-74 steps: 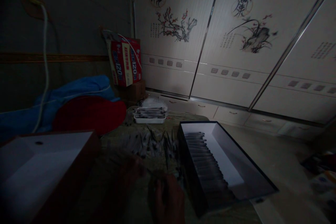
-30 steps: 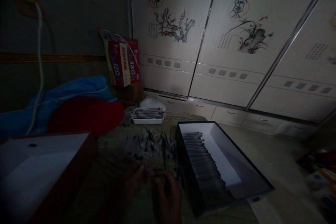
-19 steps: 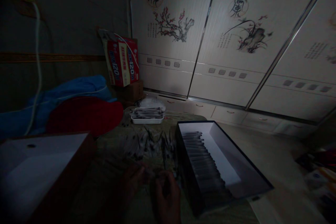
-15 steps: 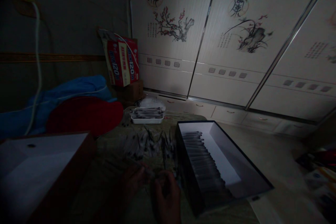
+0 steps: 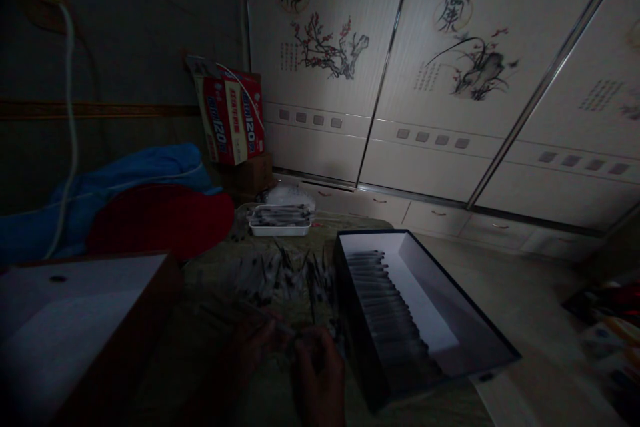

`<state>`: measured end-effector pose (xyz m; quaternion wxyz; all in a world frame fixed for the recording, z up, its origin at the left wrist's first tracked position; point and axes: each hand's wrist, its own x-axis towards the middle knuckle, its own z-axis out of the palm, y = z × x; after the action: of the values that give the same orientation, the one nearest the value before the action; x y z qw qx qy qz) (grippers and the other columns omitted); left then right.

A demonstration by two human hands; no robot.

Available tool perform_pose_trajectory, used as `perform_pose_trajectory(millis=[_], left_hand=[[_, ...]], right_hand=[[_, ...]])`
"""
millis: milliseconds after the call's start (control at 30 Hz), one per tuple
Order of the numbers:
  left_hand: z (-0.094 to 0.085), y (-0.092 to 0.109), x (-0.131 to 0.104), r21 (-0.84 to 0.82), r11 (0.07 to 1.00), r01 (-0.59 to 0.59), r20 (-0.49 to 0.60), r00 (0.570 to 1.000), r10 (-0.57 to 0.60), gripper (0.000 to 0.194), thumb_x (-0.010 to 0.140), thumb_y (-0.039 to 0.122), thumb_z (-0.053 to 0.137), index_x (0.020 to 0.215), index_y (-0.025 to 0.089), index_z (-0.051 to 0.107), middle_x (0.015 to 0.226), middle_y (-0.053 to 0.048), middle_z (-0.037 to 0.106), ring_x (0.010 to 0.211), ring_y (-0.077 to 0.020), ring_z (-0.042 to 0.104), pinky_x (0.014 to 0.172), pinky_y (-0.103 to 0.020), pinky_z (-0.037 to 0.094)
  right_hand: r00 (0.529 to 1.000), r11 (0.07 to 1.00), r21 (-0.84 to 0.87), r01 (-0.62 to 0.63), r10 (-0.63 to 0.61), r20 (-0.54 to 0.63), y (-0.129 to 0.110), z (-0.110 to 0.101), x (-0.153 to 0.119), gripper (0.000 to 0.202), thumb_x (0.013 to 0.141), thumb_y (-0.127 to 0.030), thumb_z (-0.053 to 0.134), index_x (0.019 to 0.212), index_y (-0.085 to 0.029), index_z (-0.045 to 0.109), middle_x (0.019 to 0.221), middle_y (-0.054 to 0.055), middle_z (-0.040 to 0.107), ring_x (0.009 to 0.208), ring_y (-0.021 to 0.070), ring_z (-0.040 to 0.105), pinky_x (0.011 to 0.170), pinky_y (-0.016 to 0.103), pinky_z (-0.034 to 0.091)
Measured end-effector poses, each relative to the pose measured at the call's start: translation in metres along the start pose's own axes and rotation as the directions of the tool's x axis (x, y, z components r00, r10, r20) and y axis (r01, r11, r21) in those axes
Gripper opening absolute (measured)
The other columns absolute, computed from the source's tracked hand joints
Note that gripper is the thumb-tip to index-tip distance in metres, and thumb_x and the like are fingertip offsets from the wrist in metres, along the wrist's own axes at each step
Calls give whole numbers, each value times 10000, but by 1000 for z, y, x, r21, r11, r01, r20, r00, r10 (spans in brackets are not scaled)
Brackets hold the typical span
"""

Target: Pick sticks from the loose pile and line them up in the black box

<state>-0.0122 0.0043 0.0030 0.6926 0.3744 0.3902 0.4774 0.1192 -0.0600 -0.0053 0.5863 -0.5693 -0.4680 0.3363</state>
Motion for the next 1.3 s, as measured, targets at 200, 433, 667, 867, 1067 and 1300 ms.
perform_pose_trajectory(millis=[200, 433, 667, 867, 1067, 1300], left_hand=[[1, 4, 0, 64, 998, -12, -5, 1000, 13, 211, 575, 355, 748, 670, 195, 648, 608, -36, 698, 591, -207, 650, 581, -307, 514], [2, 2, -1, 77, 995, -58, 80, 995, 52, 222, 585, 365, 749, 674, 186, 654, 615, -35, 692, 591, -201, 646, 557, -298, 507], [5, 7, -7, 91, 994, -66, 59, 996, 60, 186, 625, 336, 731, 689, 182, 650, 629, -40, 702, 603, -206, 658, 572, -300, 515], [3, 9, -5, 83, 994, -68, 73, 995, 62, 152, 648, 334, 717, 696, 200, 662, 639, -53, 706, 611, -214, 660, 593, -319, 528], [1, 3, -2, 69, 996, -58, 93, 994, 51, 230, 605, 390, 745, 681, 194, 651, 629, -46, 701, 591, -199, 653, 575, -301, 525], [-7, -10, 8, 81, 995, -56, 91, 995, 48, 364, 576, 489, 737, 722, 174, 628, 655, -24, 699, 614, -188, 659, 570, -297, 535]], right_hand=[[1000, 1000, -29, 3, -3, 9, -3, 0, 2, 254, 810, -403, 553, 777, -161, 622, 633, 13, 627, 580, 140, 580, 532, 207, 447], [993, 980, -173, 104, -112, -39, 1, 1, -1, 302, 855, -446, 469, 710, -206, 581, 610, 0, 586, 551, 136, 547, 517, 216, 451], [973, 942, -300, 153, -197, -122, 11, -5, -3, 274, 789, -505, 546, 785, -251, 647, 745, 41, 661, 709, 201, 614, 607, 267, 484], [984, 955, -238, 175, -162, 73, -12, -4, -2, 268, 868, -446, 458, 833, -230, 612, 684, 2, 623, 600, 141, 578, 553, 210, 451], [967, 915, -334, 225, -252, -39, 15, -4, -5, 379, 783, -612, 493, 717, -273, 648, 698, 32, 670, 666, 190, 621, 574, 244, 477], [982, 891, -426, 159, -187, -25, 17, -1, -9, 488, 855, -614, 352, 942, -232, 642, 835, 47, 695, 750, 167, 651, 613, 214, 491]])
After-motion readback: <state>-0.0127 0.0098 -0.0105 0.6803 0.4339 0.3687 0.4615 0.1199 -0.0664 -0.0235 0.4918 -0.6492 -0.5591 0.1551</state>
